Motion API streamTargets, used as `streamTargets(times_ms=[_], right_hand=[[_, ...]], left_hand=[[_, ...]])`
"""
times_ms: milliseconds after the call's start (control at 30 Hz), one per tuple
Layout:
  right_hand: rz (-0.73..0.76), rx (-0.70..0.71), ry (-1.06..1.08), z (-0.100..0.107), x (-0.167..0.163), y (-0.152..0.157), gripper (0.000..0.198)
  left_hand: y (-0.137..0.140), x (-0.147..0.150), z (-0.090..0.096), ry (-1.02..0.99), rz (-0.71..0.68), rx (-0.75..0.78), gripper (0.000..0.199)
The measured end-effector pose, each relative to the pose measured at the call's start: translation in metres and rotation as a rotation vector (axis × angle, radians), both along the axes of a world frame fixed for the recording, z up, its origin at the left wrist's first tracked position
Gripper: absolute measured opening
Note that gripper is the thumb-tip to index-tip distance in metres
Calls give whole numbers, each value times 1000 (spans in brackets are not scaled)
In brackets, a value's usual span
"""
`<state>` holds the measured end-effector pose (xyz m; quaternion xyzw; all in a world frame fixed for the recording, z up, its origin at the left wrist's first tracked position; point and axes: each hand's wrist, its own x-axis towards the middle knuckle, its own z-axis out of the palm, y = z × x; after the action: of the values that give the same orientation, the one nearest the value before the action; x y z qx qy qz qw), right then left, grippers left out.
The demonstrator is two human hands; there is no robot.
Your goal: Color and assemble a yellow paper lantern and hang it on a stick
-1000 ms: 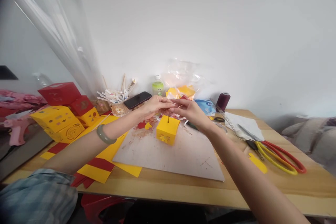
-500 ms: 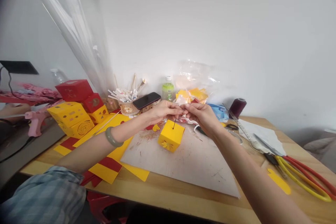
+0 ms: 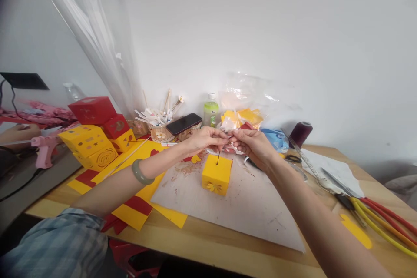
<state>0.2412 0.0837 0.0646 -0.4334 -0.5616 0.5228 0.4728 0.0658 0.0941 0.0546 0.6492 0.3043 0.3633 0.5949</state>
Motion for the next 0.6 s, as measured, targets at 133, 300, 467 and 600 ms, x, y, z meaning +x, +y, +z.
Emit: streamTargets(times_ms=[133, 300, 467, 600], right_hand=[[-2, 28, -30, -2, 0, 0, 32], [-62, 115, -81, 4, -7, -2, 28], [-106, 166, -90, 5, -15, -1, 31], [-139, 193, -127, 9, -17, -1, 31]], left_hand=[[-2, -3, 1, 25, -8, 32, 14], [-7, -5, 5, 118, 20, 99, 15], [3, -9, 10, 299, 113, 249, 21], [34, -36, 18, 526, 448, 417, 21]])
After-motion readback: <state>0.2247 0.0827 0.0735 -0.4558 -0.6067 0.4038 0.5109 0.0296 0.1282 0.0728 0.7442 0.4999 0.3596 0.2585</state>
